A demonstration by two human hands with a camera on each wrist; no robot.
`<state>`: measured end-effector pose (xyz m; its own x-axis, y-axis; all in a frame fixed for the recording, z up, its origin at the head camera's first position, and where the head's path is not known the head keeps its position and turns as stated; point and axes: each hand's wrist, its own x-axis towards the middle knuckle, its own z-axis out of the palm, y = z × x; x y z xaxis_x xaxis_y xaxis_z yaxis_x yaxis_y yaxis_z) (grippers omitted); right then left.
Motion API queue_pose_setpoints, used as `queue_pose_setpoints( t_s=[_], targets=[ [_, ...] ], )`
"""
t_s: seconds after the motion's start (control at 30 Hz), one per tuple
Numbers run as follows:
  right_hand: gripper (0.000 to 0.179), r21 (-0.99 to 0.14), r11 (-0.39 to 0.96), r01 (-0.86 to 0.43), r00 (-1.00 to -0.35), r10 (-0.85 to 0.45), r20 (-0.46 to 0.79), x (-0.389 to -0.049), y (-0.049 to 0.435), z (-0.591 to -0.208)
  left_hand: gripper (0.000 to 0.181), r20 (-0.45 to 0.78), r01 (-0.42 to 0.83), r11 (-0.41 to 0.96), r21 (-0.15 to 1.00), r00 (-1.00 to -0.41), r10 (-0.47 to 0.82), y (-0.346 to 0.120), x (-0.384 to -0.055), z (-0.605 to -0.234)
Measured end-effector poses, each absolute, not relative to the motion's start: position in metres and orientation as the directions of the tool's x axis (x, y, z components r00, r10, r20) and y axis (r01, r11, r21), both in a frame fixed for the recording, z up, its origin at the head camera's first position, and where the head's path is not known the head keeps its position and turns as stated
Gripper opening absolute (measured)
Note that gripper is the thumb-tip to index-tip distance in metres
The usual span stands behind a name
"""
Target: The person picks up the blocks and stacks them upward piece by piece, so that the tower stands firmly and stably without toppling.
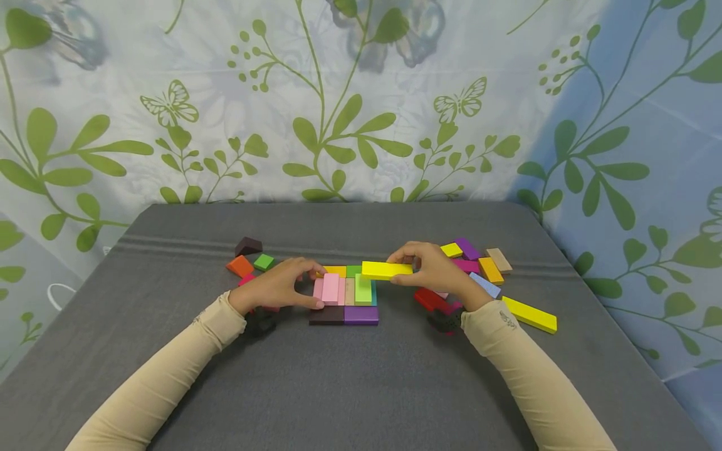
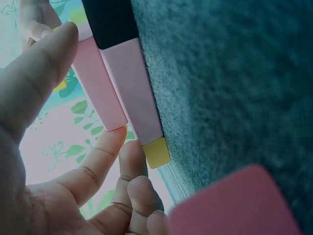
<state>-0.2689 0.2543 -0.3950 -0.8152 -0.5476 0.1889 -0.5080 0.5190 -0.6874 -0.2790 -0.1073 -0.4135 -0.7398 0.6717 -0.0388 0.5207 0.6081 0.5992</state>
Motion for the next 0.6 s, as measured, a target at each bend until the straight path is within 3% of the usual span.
queue_pose_setpoints(
  t_s=[0.6],
  targets=[
    [0.031,-0.681,0.543,-0.491,-0.810,-0.573,0.127,-0.281,0.206,-0.404,0.060,-0.034,0.519,0.610,0.599,-0.744,0.667,-0.106,-0.276,-0.410]
  ],
)
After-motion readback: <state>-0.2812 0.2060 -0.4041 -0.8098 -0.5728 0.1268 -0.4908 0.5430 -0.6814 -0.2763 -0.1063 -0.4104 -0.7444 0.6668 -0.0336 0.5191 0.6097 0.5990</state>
